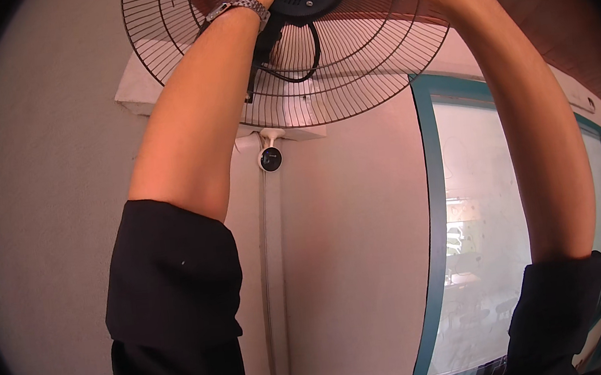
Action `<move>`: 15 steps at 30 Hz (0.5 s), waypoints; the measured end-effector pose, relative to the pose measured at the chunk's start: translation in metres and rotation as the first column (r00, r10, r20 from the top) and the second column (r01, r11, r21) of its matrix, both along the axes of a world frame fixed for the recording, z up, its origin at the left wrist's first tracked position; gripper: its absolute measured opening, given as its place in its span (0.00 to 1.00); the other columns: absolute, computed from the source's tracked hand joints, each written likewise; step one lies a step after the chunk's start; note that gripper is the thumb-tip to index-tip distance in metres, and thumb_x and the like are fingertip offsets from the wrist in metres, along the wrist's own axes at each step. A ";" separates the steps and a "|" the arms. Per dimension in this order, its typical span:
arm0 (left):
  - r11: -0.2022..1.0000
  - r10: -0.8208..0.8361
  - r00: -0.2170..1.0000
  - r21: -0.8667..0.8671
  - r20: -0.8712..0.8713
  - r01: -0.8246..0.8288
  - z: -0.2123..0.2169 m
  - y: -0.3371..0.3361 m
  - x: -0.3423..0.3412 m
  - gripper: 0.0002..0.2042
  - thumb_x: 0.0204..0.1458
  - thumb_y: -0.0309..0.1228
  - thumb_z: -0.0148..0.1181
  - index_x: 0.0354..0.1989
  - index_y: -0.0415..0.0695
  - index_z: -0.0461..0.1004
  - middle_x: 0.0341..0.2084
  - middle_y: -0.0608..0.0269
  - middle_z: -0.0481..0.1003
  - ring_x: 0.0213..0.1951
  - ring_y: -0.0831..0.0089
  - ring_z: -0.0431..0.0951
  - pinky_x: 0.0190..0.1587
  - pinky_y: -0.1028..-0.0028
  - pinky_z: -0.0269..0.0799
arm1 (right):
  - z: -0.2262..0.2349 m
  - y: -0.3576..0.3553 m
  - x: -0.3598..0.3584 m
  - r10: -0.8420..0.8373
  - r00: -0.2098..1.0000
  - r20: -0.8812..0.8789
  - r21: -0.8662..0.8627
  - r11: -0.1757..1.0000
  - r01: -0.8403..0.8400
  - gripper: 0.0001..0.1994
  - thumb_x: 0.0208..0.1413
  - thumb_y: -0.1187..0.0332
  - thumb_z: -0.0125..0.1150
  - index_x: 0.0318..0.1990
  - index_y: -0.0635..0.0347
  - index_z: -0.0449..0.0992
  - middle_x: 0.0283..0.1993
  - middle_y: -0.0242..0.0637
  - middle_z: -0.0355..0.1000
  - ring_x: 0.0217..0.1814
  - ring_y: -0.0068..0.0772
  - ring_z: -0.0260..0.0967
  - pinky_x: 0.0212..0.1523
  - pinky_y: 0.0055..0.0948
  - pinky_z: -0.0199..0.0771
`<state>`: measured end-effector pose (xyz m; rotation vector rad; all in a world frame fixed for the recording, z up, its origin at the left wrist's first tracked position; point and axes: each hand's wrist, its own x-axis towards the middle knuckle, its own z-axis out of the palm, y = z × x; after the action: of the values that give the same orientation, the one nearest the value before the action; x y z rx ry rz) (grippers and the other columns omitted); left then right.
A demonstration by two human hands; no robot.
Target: The person uses a screwdriver to remove the screws from the front grill of a wall-mounted fan, detaches the grill, and then removes the fan blades. They place the removed parts on a nearby table.
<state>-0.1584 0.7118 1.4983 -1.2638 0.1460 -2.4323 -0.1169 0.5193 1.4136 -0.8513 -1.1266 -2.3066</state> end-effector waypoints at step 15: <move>0.996 0.073 0.992 -0.067 0.104 -0.067 0.028 0.002 -0.001 0.10 0.55 0.37 0.60 0.36 0.45 0.82 0.37 0.44 0.80 0.41 0.44 0.81 0.44 0.51 0.78 | 0.007 0.021 -0.032 -0.111 0.994 -0.012 -0.004 0.994 0.111 0.12 0.51 0.71 0.64 0.37 0.75 0.79 0.40 0.64 0.76 0.43 0.59 0.79 0.42 0.45 0.82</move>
<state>-0.1599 0.7142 1.5263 -1.1426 -0.0048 -2.4543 -0.1490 0.5400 1.4211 -0.9510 -1.1031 -2.3863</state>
